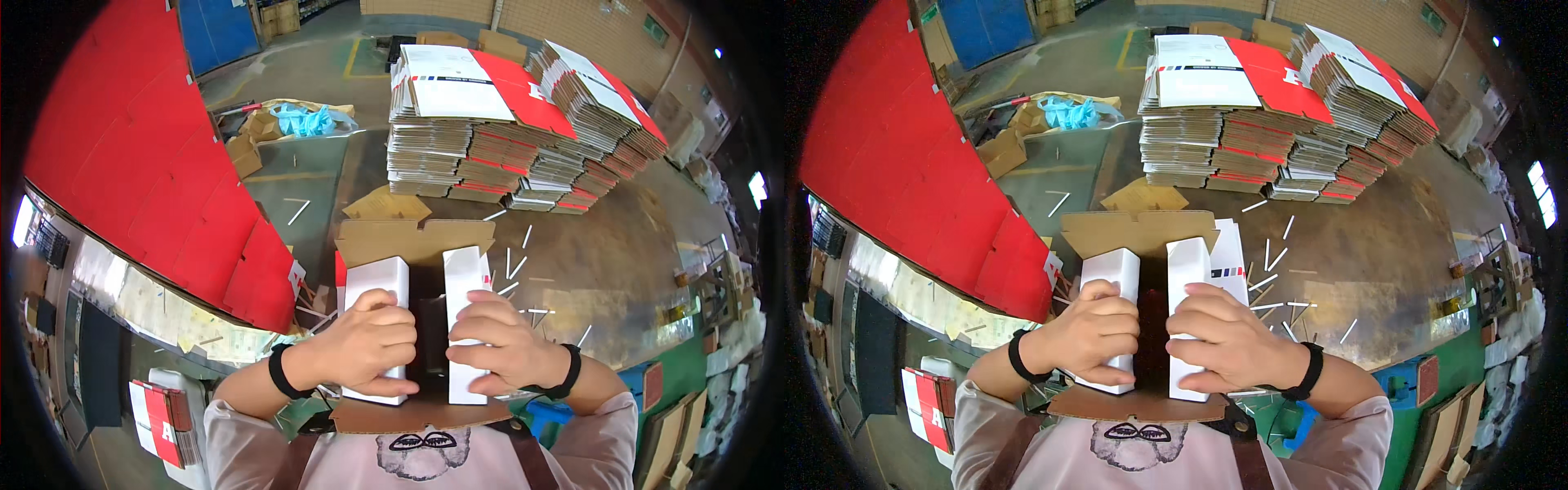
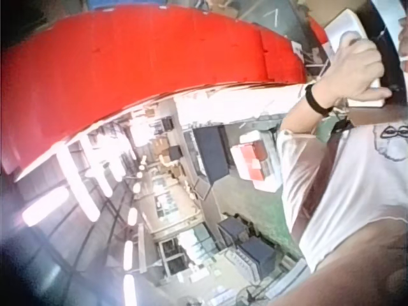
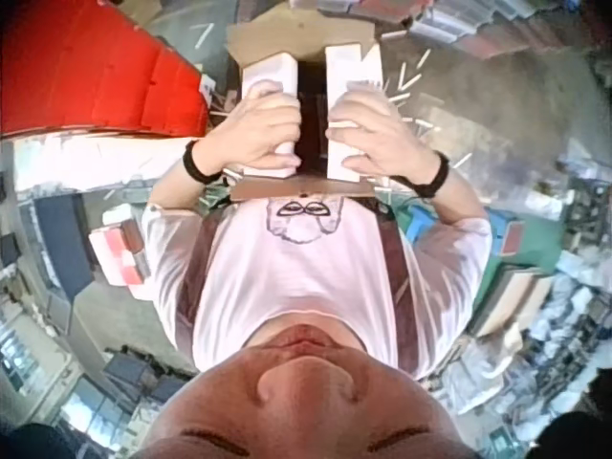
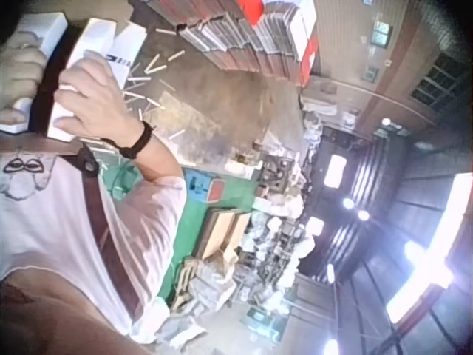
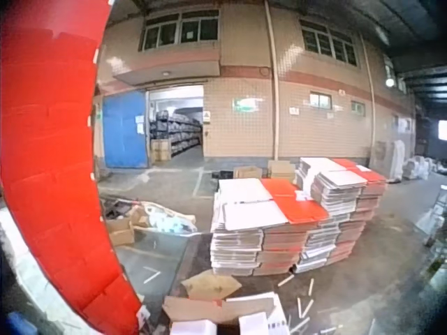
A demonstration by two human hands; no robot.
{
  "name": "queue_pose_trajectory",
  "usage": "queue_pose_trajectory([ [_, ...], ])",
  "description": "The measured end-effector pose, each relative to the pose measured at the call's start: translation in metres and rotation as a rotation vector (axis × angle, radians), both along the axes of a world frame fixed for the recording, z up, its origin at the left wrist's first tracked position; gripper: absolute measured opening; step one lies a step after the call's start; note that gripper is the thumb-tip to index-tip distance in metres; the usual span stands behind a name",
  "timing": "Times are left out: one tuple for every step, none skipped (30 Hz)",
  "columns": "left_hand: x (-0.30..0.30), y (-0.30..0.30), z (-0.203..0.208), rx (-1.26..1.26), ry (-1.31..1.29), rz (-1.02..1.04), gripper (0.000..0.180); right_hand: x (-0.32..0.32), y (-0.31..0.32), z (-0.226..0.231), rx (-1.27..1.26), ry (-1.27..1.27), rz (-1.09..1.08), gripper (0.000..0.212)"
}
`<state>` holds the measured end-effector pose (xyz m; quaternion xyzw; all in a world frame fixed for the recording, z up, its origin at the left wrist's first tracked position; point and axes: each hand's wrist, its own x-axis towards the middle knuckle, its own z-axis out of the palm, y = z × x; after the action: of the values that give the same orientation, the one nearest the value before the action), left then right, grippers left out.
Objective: The recorder is folding flat cardboard sheets into boxes and stacking them on a table and floor.
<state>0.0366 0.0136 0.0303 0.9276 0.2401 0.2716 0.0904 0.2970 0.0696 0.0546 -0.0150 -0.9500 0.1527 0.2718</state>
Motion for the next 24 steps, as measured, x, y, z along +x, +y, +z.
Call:
queue_pose_trajectory([
  [0.006, 0.0, -0.001, -0.002, -0.007, -0.003, 0.038, -0.008, -0.003, -0.001, -0.002, -0.007, -0.003, 0.042],
  [0.013, 0.0, -0.001, 0.0, -0.066, 0.027, 0.035, -0.016, -0.005, -0.003, -0.012, -0.071, 0.028, 0.043],
  [0.017, 0.001, 0.0, 0.003, -0.122, 0.059, 0.034, -0.026, -0.004, -0.006, -0.021, -0.132, 0.06, 0.044],
  [0.019, -0.001, -0.001, 0.014, -0.102, 0.115, 0.035, -0.031, -0.007, -0.016, -0.056, -0.075, 0.029, 0.047],
  [0.021, -0.007, -0.006, 0.024, -0.102, 0.119, 0.035, -0.033, -0.012, -0.017, -0.046, -0.075, 0.033, 0.047],
  [0.026, -0.014, -0.014, -0.052, -0.246, 0.224, 0.039, -0.033, -0.016, -0.017, -0.036, -0.037, -0.147, 0.048],
  [0.027, -0.014, -0.018, -0.129, -0.393, 0.326, 0.044, -0.034, -0.015, -0.016, -0.027, 0.003, -0.327, 0.05],
  [0.025, -0.017, -0.008, -0.198, -0.159, 0.29, 0.058, -0.031, -0.016, -0.016, -0.149, -0.055, -0.335, 0.056],
  [0.026, -0.019, -0.009, -0.2, -0.165, 0.298, 0.058, -0.025, -0.011, -0.007, -0.15, -0.062, -0.327, 0.056],
  [0.028, -0.02, -0.011, -0.12, 0.041, 0.312, 0.061, -0.016, 0.001, 0.009, -0.229, -0.261, -0.265, 0.056],
  [0.03, -0.02, -0.013, -0.045, 0.254, 0.332, 0.065, -0.013, 0.012, 0.026, -0.308, -0.456, -0.19, 0.057],
  [0.03, -0.018, -0.017, -0.039, 0.285, 0.32, 0.065, -0.02, 0.016, 0.052, -0.039, -0.329, -0.353, 0.054],
  [0.032, -0.016, -0.016, -0.042, 0.284, 0.334, 0.065, -0.032, 0.023, 0.074, 0.231, -0.19, -0.505, 0.052],
  [0.036, -0.014, -0.013, -0.042, 0.294, 0.323, 0.06, -0.047, 0.036, 0.088, 0.265, -0.145, -0.519, 0.048],
  [0.038, -0.014, -0.013, -0.046, 0.303, 0.314, 0.055, -0.065, 0.049, 0.098, 0.296, -0.102, -0.53, 0.045],
  [0.037, -0.014, -0.018, -0.054, 0.304, 0.324, 0.055, -0.085, 0.058, 0.099, 0.29, -0.102, -0.519, 0.045],
  [0.035, -0.014, -0.023, -0.104, 0.213, 0.077, 0.05, -0.103, 0.063, 0.101, 0.059, -0.528, -0.549, 0.052],
  [0.033, -0.011, -0.027, -0.154, 0.116, -0.156, 0.044, -0.11, 0.065, 0.089, -0.055, -0.746, -0.54, 0.055],
  [0.029, -0.011, -0.027, -0.15, 0.104, -0.146, 0.044, -0.115, 0.065, 0.074, -0.169, -0.963, -0.541, 0.059],
  [0.025, -0.01, -0.027, -0.193, 0.099, -0.161, 0.042, -0.11, 0.053, 0.037, 0.23, -0.696, -0.526, 0.064],
  [0.023, -0.014, -0.03, -0.239, 0.085, -0.177, 0.039, -0.101, 0.036, 0.012, 0.599, -0.404, -0.475, 0.069],
  [0.023, -0.018, -0.035, -0.223, 0.003, -0.141, 0.039, -0.092, 0.018, 0.015, 0.493, -0.422, -0.417, 0.068],
  [0.025, -0.016, -0.025, -0.211, -0.043, -0.091, 0.039, -0.081, 0.007, 0.024, 0.396, -0.452, -0.363, 0.068],
  [0.025, -0.011, -0.005, -0.345, 0.17, -0.107, 0.038, -0.07, 0.006, 0.027, 0.175, -0.543, -0.19, 0.068],
])
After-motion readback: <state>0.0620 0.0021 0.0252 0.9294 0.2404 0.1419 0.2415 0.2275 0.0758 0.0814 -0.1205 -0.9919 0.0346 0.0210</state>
